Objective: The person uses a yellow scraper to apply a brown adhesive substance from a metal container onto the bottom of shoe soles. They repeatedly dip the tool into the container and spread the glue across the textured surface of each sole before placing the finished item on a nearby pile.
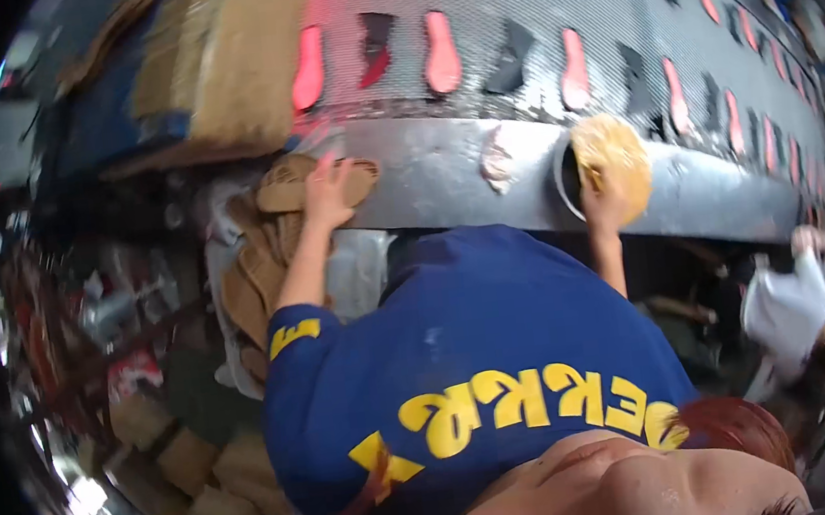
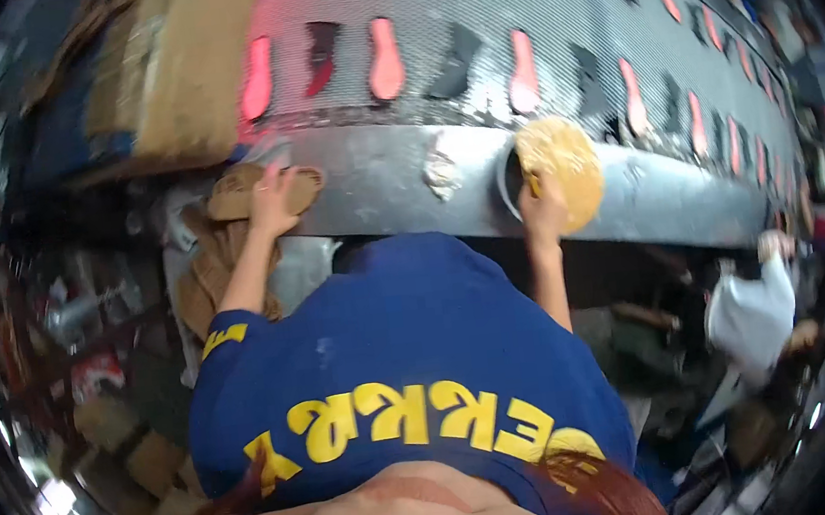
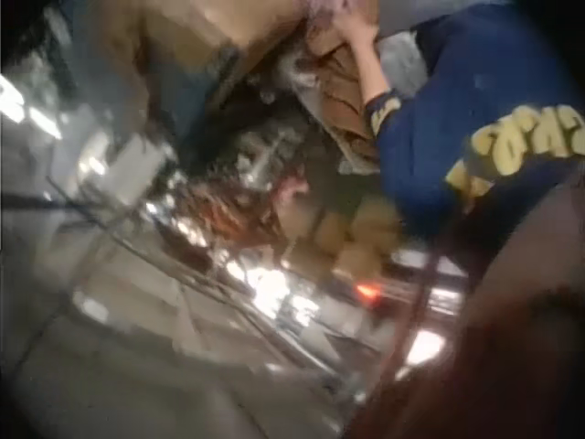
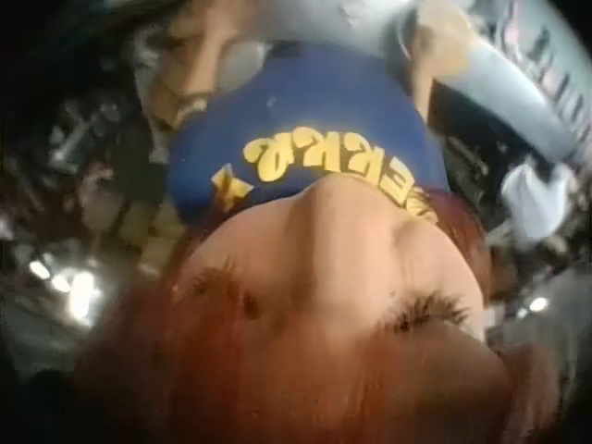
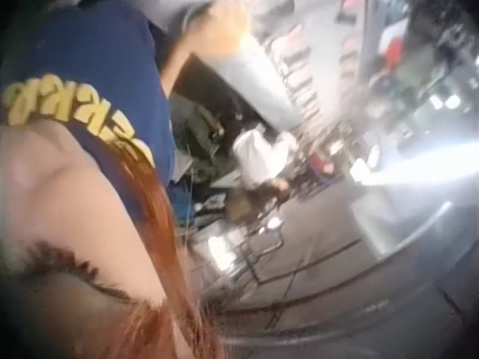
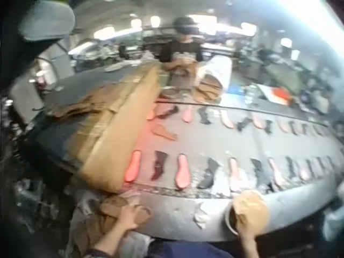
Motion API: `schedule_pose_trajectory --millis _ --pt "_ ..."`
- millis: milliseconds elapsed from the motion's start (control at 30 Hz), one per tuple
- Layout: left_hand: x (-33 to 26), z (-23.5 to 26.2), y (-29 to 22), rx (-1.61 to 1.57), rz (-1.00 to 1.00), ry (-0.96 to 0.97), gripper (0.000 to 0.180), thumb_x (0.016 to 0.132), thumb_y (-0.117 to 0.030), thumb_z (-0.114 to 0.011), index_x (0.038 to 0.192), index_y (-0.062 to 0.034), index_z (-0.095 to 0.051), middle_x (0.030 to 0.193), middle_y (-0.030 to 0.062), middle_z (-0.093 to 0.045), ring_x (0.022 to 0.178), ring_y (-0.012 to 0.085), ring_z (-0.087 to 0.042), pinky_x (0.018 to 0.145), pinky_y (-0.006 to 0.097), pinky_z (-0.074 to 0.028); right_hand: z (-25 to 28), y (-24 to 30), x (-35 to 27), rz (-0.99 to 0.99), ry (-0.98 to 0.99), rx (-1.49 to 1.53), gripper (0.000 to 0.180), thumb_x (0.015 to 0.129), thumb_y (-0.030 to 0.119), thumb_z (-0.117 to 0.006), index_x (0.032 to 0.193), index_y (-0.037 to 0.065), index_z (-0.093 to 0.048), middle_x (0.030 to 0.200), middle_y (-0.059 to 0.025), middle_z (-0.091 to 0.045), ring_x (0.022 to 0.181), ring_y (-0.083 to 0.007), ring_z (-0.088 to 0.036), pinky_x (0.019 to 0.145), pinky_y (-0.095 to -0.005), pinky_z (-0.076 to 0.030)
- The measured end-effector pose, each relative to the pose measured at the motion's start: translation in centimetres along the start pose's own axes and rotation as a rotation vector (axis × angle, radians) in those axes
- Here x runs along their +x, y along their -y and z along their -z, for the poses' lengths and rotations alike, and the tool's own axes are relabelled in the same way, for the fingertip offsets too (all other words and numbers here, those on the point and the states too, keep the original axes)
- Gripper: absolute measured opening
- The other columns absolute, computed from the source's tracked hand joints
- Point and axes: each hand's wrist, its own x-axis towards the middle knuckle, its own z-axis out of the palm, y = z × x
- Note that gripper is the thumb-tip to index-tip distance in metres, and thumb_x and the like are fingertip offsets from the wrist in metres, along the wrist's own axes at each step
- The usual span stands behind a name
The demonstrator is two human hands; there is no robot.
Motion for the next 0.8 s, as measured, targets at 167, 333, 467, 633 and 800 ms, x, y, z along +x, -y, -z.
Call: schedule_pose_trajectory --millis 167,333,467,633,800 --pt "0.8 2.2 -1.0 -0.001 0.035 0.013 0.092 0.054 -0.016 -0.083 0.136 -0.0103 -0.041 0.141 0.0133 -0.034 0.128 0.0339 -0.037 0.102 0.049 -0.036 -1.5 -1.0 -1.4 -0.238 0.054 0.028 0.013 0.085 0.014 -0.061 0.098 0.011 -0.066 0.089 -0.0142 -0.063 0.080 -0.0356 -0.063 0.069 -0.0436 -0.051" --pt "4.0 8.6 -7.5 -0.385 -0.002 -0.366 0.088 0.061 -0.019 -0.082 0.136 -0.0032 -0.039 0.131 0.0174 -0.041 0.124 0.0358 -0.038 0.102 0.048 -0.036 -2.6 -2.8 -3.6 -0.123 0.047 0.180 0.016 0.085 0.009 -0.062 0.100 0.012 -0.067 0.086 -0.0137 -0.059 0.077 -0.0331 -0.061 0.066 -0.0414 -0.050" --pt "6.2 8.3 -10.6 -1.044 0.180 -0.423 0.092 0.067 -0.024 -0.082 0.139 0.0007 -0.031 0.126 0.0194 -0.043 0.123 0.0344 -0.040 0.101 0.045 -0.037 -5.3 -3.9 -5.0 -0.050 0.004 0.012 0.014 0.086 0.010 -0.063 0.099 0.013 -0.069 0.083 -0.0139 -0.058 0.073 -0.0328 -0.060 0.064 -0.0413 -0.048" --pt "5.5 -5.1 -8.4 -0.340 -0.055 -0.406 0.090 0.075 -0.029 -0.075 0.141 0.0020 -0.022 0.126 0.0206 -0.044 0.116 0.0350 -0.045 0.101 0.044 -0.037 -6.6 -4.7 -5.0 -0.142 0.010 0.160 0.014 0.087 0.010 -0.064 0.100 0.010 -0.070 0.086 -0.0143 -0.061 0.076 -0.0312 -0.062 0.065 -0.0387 -0.049" --pt "3.9 -5.6 -11.0 -0.519 0.070 -0.367 0.067 0.085 -0.027 -0.066 0.139 -0.0021 -0.035 0.122 0.0221 -0.054 0.111 0.0352 -0.053 0.093 0.045 -0.043 -6.3 -5.2 -4.1 -0.477 -0.025 0.580 0.018 0.087 0.010 -0.066 0.104 0.009 -0.072 0.095 -0.0131 -0.069 0.088 -0.0215 -0.066 0.074 -0.0301 -0.050"
